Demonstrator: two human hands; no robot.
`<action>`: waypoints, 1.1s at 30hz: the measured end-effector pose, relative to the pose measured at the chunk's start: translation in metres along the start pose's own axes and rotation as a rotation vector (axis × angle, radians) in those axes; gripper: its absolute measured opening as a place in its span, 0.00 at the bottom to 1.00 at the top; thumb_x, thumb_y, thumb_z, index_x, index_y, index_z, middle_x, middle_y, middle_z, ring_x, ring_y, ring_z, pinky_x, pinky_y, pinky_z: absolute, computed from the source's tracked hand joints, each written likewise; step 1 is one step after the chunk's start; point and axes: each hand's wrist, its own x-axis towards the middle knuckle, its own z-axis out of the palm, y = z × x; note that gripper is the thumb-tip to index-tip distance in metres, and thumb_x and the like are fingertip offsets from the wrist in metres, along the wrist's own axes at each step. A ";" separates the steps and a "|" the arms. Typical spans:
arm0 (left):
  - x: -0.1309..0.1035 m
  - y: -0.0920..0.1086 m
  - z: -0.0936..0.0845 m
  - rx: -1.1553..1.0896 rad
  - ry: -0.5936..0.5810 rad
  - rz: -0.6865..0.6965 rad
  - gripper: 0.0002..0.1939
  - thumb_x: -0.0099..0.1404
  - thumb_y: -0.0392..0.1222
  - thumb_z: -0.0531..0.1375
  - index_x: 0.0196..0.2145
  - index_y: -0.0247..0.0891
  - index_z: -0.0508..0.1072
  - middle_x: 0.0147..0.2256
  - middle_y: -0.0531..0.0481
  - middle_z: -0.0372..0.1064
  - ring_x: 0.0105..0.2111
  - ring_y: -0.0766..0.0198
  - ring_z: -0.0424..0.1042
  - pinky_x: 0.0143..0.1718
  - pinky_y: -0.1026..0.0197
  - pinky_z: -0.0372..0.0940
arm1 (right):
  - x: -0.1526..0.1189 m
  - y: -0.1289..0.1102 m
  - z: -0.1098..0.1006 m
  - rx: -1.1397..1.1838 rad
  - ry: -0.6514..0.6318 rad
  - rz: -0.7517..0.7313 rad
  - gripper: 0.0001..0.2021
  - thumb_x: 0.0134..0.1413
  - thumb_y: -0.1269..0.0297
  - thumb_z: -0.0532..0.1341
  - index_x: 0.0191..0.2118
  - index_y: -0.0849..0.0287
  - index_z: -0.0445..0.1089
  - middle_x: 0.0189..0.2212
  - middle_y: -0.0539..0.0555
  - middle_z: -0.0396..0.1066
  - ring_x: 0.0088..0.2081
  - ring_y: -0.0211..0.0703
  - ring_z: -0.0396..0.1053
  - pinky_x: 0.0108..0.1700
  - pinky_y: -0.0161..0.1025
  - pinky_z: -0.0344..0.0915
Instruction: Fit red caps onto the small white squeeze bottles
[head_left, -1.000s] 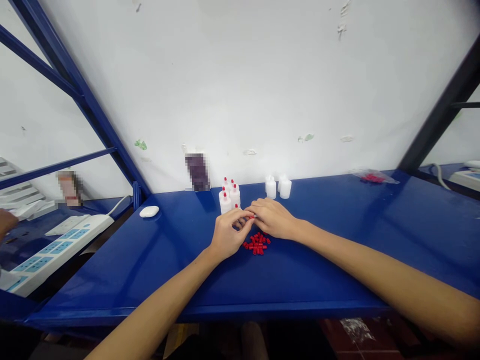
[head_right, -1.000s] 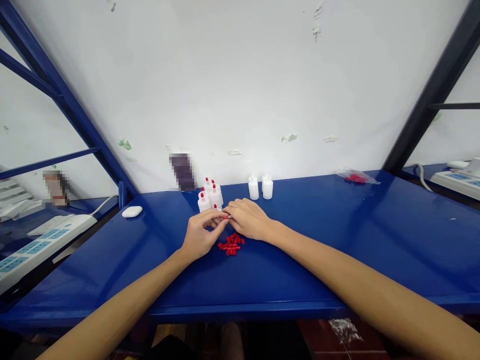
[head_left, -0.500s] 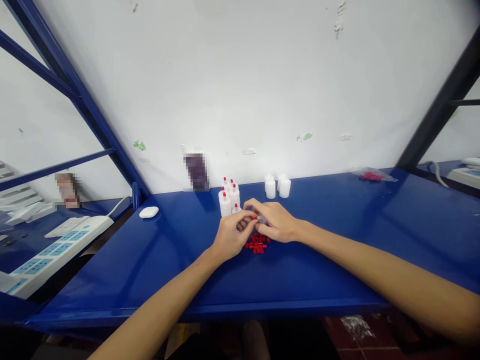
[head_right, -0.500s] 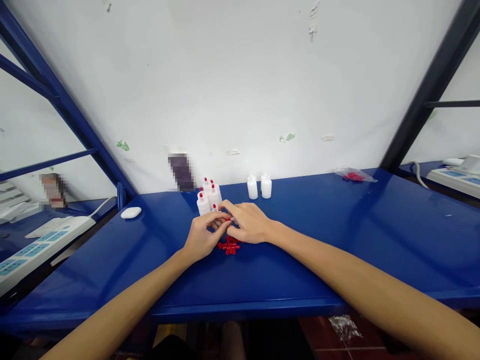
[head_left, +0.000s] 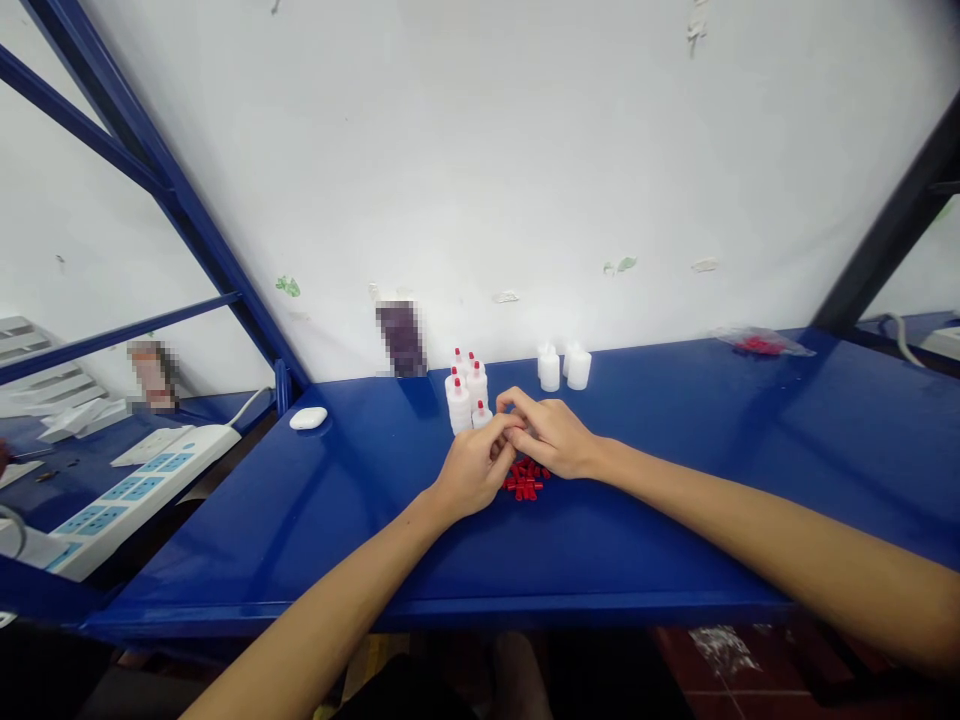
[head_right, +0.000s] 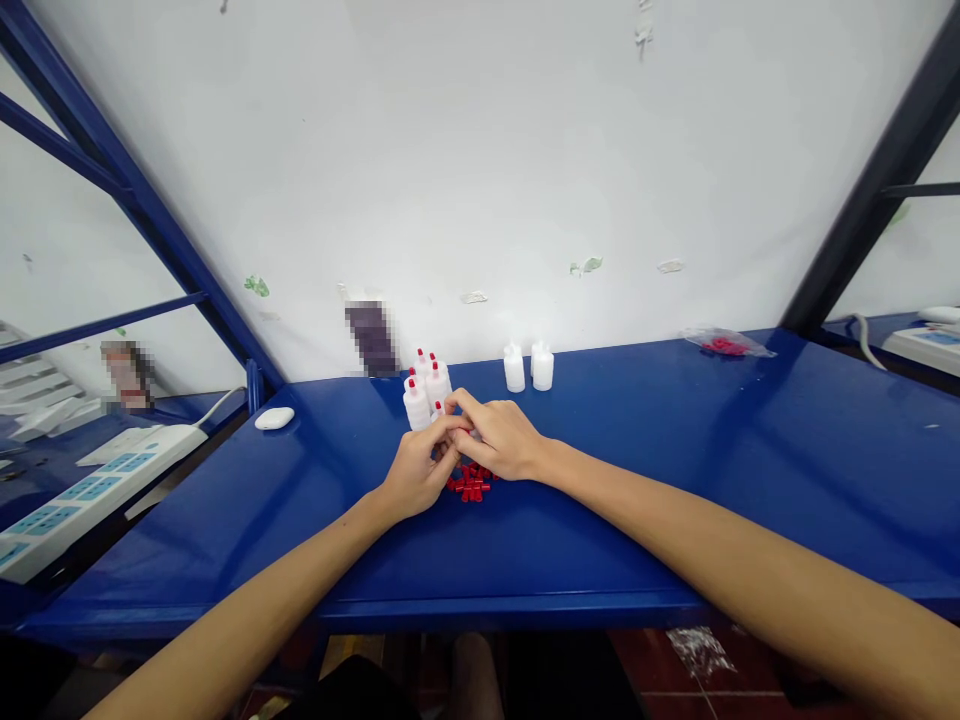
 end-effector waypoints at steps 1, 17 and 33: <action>0.001 -0.001 -0.001 0.032 0.041 0.006 0.10 0.70 0.37 0.51 0.46 0.38 0.68 0.25 0.56 0.65 0.22 0.69 0.63 0.28 0.66 0.58 | 0.000 0.002 0.001 -0.012 0.007 0.007 0.13 0.62 0.58 0.52 0.50 0.56 0.59 0.24 0.46 0.68 0.23 0.41 0.64 0.30 0.36 0.55; 0.034 -0.021 -0.052 0.820 0.193 0.190 0.12 0.72 0.43 0.52 0.47 0.42 0.73 0.60 0.36 0.54 0.58 0.46 0.55 0.54 0.43 0.55 | 0.002 0.035 0.000 -0.038 0.175 0.238 0.10 0.65 0.60 0.51 0.39 0.55 0.67 0.21 0.46 0.65 0.23 0.38 0.62 0.29 0.35 0.52; 0.015 0.000 -0.037 0.590 0.035 0.513 0.11 0.66 0.34 0.53 0.40 0.38 0.75 0.34 0.45 0.71 0.36 0.59 0.66 0.40 0.55 0.60 | 0.004 0.040 -0.020 0.290 0.100 0.209 0.09 0.59 0.61 0.53 0.37 0.58 0.67 0.24 0.47 0.62 0.27 0.39 0.60 0.32 0.37 0.57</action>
